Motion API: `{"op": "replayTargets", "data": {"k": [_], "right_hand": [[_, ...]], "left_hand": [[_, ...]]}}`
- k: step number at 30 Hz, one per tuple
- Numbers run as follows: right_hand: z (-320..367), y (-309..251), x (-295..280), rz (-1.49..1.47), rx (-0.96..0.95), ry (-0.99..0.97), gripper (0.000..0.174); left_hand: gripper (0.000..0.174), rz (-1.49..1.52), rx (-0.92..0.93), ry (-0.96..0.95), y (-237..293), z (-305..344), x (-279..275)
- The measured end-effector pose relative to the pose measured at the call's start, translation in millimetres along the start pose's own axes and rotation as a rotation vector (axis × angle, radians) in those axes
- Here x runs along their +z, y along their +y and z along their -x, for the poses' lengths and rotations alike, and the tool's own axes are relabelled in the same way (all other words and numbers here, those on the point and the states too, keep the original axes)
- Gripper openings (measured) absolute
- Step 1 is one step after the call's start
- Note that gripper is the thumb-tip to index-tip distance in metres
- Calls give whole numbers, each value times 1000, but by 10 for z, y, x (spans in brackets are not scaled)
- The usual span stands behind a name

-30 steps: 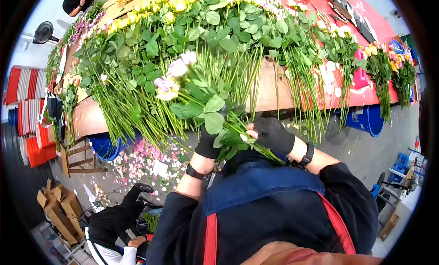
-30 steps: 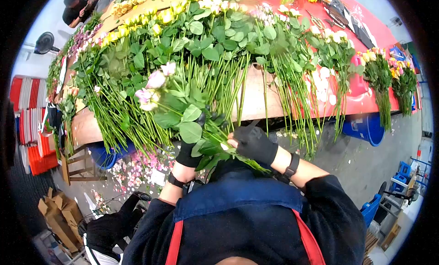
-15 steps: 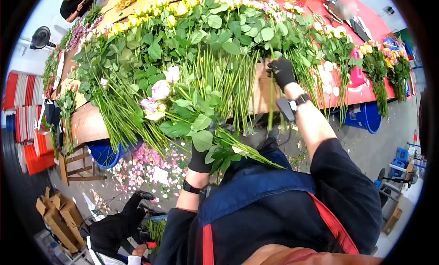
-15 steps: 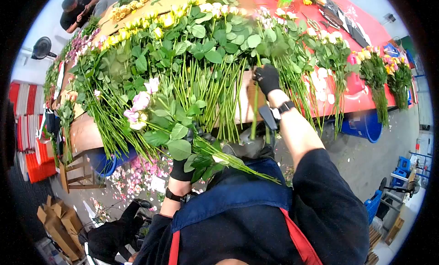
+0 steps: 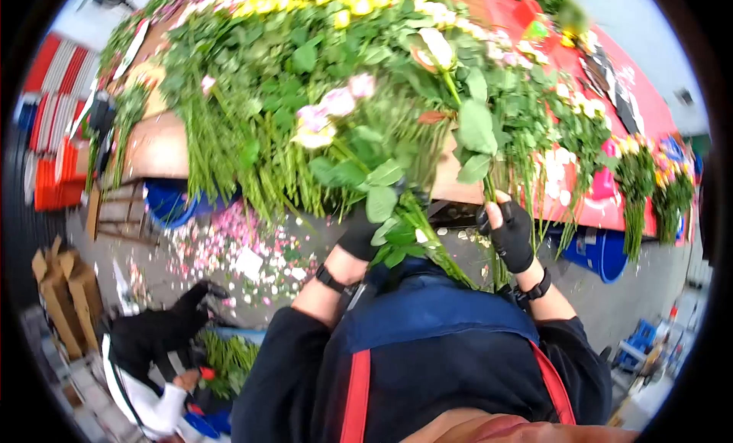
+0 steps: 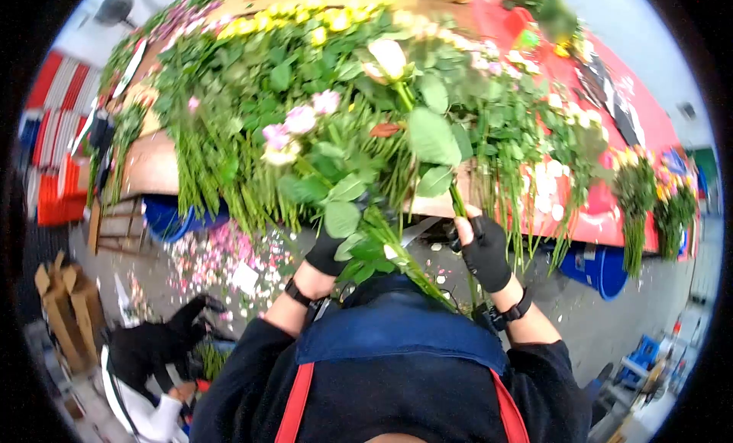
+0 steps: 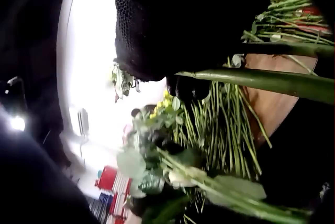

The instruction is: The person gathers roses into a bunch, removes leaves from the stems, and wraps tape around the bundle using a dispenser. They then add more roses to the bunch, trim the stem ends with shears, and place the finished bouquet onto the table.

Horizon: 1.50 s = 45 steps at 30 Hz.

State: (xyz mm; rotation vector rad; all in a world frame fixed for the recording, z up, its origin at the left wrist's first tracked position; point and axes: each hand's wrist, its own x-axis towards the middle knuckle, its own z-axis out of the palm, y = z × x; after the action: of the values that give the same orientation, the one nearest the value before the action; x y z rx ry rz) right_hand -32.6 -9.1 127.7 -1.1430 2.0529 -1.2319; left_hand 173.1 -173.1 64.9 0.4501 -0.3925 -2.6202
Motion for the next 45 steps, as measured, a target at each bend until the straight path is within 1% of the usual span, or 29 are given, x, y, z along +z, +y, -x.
{"op": "replayTargets", "data": {"k": [2, 3, 4, 6, 8, 9, 11, 13, 15, 16, 18, 19, 20, 21, 22, 23, 24, 25, 27, 28, 30, 33, 34, 36, 37, 38, 40, 42, 45], "right_hand": [[47, -69, 160, 108, -92, -81, 23], [64, -59, 253, 185, -252, -35, 20], [51, -108, 329, 199, -377, -34, 19], [49, -85, 421, 337, -482, -111, 22], [67, 29, 481, 467, -524, -185, 27], [52, -19, 481, 511, -565, -215, 28], [48, -70, 498, 574, -571, -310, 29], [46, -100, 573, 599, -575, -371, 28], [32, -131, 658, 639, -566, -432, 27], [26, -124, 687, 648, -707, -408, 27], [-27, -288, 765, 774, -743, -559, 29], [-130, -368, 768, 622, -728, -643, 29], [-283, -436, 775, 466, -705, -728, 29], [-461, -471, 815, 309, -676, -808, 29], [-706, -431, 912, 24, -572, -820, 31], [-952, -641, 959, -13, -277, -845, 37], [-1307, -562, 1096, 276, -261, -712, 41], [-1516, -555, 1305, 48, -110, -526, 42], [-1975, -498, 1691, 301, -132, -263, 42], [-2076, -630, 1820, 403, -79, -223, 42], [-2289, -386, 2237, 552, -30, -42, 45], [-2431, -88, 2498, 353, 33, -129, 54], [-2458, -71, 2501, 524, -145, -118, 53], [-2292, -88, 2408, 166, 105, 6, 44], [-2213, -92, 2384, 293, -115, 220, 36], [-2134, -98, 2353, 236, -69, 306, 31], [-1843, -364, 2237, 303, -234, 365, 30], [-1476, -712, 2204, 187, -139, 292, 26], [-915, -1311, 2388, 29, -71, 162, 19]], "left_hand": [[45, -151, -3, 21, -6, 114, 180], [44, -150, 4, 57, -35, 110, 230], [41, -345, 62, 118, 75, 250, 636], [39, -184, 1, 51, 62, 263, 704], [39, 57, -99, -435, -106, 12, 323], [39, 177, -76, -511, -142, -33, 314], [38, 76, -4, -332, -219, 70, 116], [38, 182, 9, -300, -242, 112, -38], [41, 43, -14, -143, -246, 236, -101], [43, -24, -34, -66, -185, 305, 8], [41, -111, 35, 263, -55, 501, 355], [42, -111, 12, 162, 66, 544, 352], [41, 0, -13, 149, 131, 649, 410], [41, -65, 34, 200, 192, 640, 282], [41, -129, 79, 250, 259, 634, 145], [41, -122, 102, 282, 369, 707, 111], [39, -54, 105, 267, 458, 739, -10], [36, -78, 120, 294, 574, 782, -77], [33, -46, 107, 345, 808, 870, -206], [31, 10, 81, 367, 912, 913, -282], [29, 24, 62, 378, 1106, 1002, -415], [27, -47, 60, 324, 1401, 1122, -636], [28, -16, 1, 365, 1540, 1179, -593], [30, -39, -2, 256, 1694, 1185, -803], [31, 18, -8, 127, 1796, 1198, -827], [31, -26, -19, 193, 1869, 1236, -804], [31, -115, -33, 334, 2051, 1348, -632], [28, -49, -10, 150, 2011, 1232, -1040], [23, -21, -14, 129, 2028, 1087, -1173]]}}
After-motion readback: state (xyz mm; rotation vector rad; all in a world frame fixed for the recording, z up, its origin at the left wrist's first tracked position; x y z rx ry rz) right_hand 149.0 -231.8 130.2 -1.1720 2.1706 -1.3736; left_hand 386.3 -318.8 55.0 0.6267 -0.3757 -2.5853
